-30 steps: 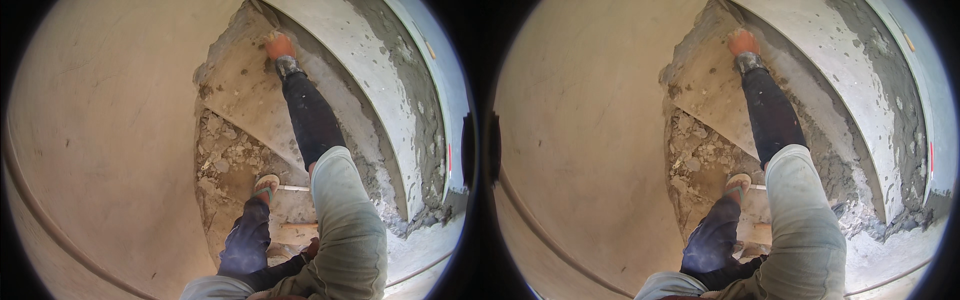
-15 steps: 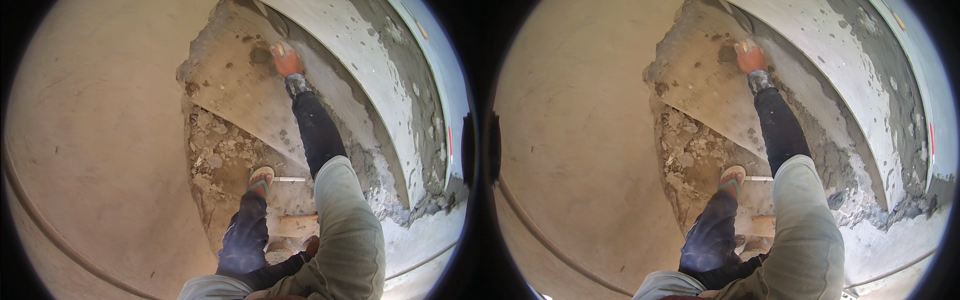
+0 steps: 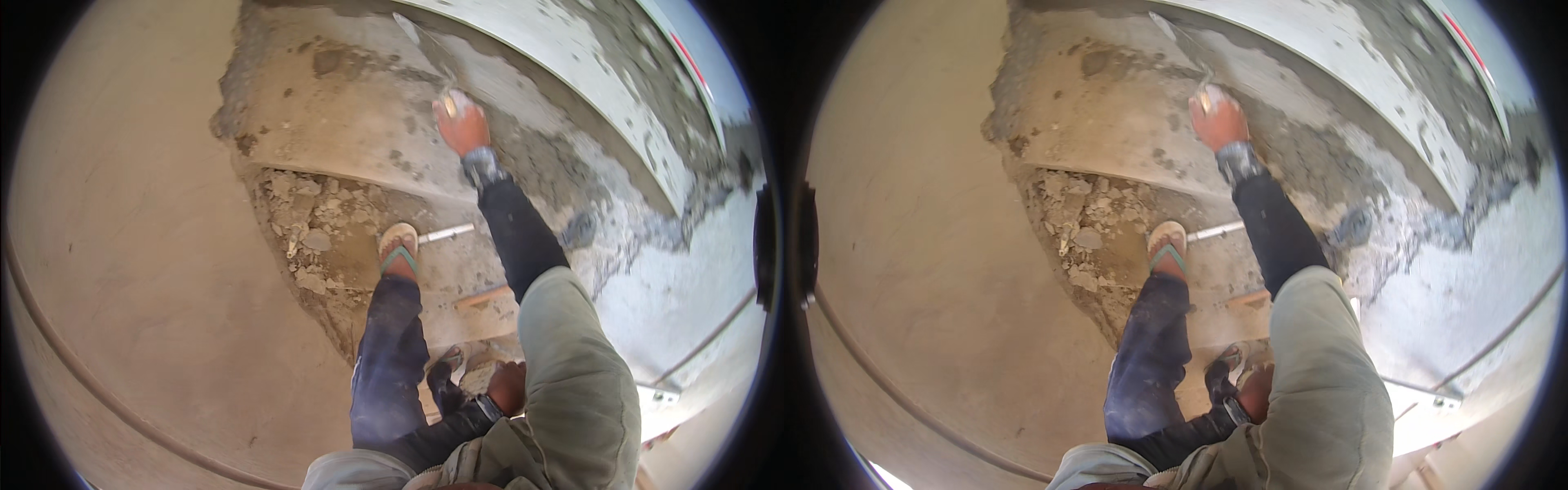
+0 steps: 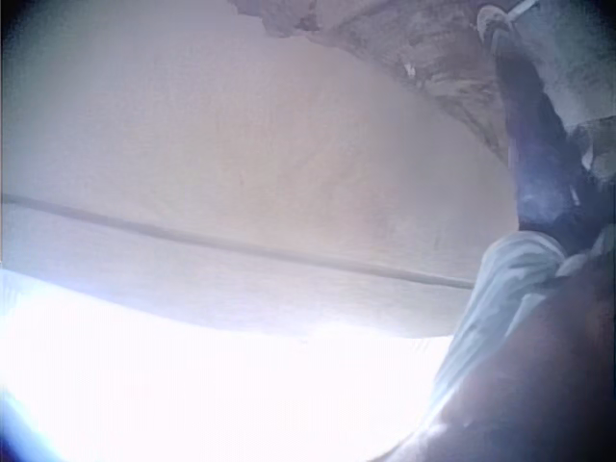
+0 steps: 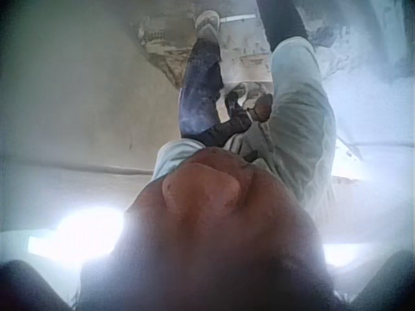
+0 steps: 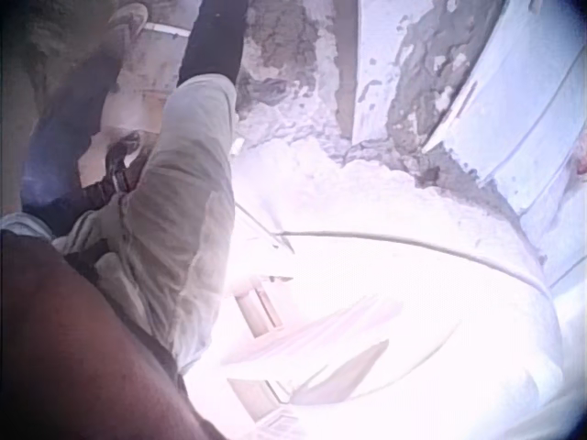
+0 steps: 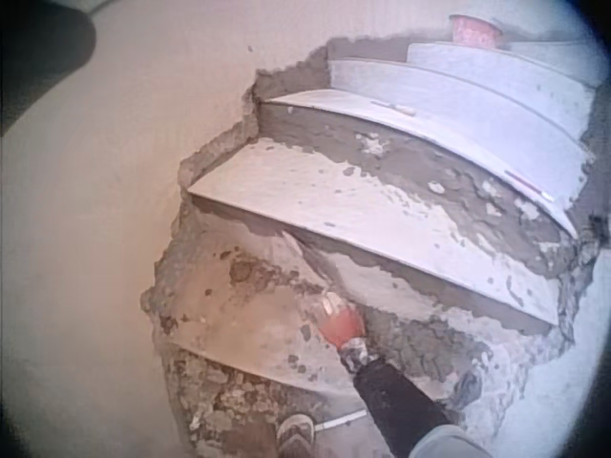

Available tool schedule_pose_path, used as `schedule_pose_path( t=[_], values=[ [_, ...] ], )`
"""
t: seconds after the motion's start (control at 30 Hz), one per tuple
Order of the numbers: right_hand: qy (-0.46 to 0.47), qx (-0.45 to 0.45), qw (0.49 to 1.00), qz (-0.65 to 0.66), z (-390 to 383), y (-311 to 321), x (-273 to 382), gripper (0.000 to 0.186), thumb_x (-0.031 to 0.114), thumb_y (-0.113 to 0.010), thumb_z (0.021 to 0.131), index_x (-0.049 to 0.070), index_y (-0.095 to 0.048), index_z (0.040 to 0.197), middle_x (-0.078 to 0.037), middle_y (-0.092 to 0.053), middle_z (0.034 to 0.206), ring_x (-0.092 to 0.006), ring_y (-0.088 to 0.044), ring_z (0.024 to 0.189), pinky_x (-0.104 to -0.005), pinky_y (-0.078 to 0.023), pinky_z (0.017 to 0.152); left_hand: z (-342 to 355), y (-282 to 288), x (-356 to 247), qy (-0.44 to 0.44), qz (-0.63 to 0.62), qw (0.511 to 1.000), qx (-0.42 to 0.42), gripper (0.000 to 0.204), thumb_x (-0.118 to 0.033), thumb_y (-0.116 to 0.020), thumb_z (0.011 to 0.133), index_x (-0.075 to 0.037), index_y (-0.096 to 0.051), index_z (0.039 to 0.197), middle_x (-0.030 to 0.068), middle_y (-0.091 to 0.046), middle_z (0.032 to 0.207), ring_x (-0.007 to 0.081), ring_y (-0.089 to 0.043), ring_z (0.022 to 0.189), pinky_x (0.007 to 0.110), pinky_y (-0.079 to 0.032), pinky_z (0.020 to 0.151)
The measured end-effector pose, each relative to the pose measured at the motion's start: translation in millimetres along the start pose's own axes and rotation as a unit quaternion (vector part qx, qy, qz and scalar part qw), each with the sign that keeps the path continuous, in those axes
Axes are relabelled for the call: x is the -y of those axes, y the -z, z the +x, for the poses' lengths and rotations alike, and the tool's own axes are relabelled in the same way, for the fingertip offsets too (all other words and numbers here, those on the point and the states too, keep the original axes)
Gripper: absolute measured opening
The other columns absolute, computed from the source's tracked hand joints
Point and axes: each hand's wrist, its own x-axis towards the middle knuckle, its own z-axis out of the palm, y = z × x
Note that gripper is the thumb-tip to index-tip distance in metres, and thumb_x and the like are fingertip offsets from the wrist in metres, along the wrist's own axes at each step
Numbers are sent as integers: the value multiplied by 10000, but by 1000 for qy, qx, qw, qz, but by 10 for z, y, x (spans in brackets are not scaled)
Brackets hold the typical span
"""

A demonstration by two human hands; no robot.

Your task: The person applies mortar with a trowel to a concrete stair step, places a tile on the mortar, and uses a tape measure to check the dimensions and alignment of the tiles.

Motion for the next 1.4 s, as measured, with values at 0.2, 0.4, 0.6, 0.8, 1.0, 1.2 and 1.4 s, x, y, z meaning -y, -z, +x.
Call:
schedule_pose_path(
  t=[0.2,0.4,0.6,0.8,1.0,1.2,1.4],
  values=[
    [-64,-1,998,-20,-3006,1206,-812,491,333,-659,833,-47,-580,1132,-264,-645,980,-430,-619,921,-470,-495,790,-257,-374,158,-81,85,983,143,203,-235,-720,535,-97,-688,680,133,-647,731,298,-650,717,416,-507,602],
    [-249,124,960,-37,-5993,2034,-1525,458,316,-626,817,-20,-566,1122,-276,-638,959,-448,-601,928,-492,-495,784,-133,-415,-97,-1,149,896,419,298,-323,-734,637,-46,-700,740,150,-677,767,359,-659,732,479,-515,705],
    [-449,74,889,47,-7456,2320,-1237,462,277,-651,755,-35,-564,1084,-304,-626,906,-463,-609,882,-498,-504,747,-355,-688,525,-48,198,900,386,473,-373,-715,714,-49,-644,1052,185,-645,1017,360,-611,987,473,-489,823],
    [-646,52,762,-10,-8728,2161,-1321,491,245,-642,765,-47,-533,1144,-272,-650,838,-401,-666,757,-460,-540,653,-120,-684,-143,6,265,866,423,480,-285,-700,777,-33,-593,1172,185,-594,1185,362,-566,1094,432,-456,914],
    [-817,6,554,159,-9339,2042,-1334,443,241,-669,690,50,-609,1086,-225,-667,908,-357,-661,856,-427,-525,766,-138,-793,-93,26,253,859,445,479,-258,-696,796,-21,-579,1196,183,-581,1221,368,-542,1138,426,-442,943],
    [-775,-129,595,167,-9749,1926,-1531,279,129,-644,784,69,-577,1048,-97,-599,686,-209,-592,519,-378,-489,446,-219,-473,-38,-12,317,868,382,479,-233,-702,796,-18,-575,1205,212,-576,1220,367,-544,1140,412,-438,954],
    [-808,-213,462,297,-9601,2563,-2434,172,147,-660,779,29,-608,894,-110,-626,661,-241,-624,506,-390,-496,438,-485,45,-333,-28,409,863,296,493,-232,-722,783,-32,-578,1210,193,-541,1280,370,-501,1197,448,-391,1008]
  ],
)
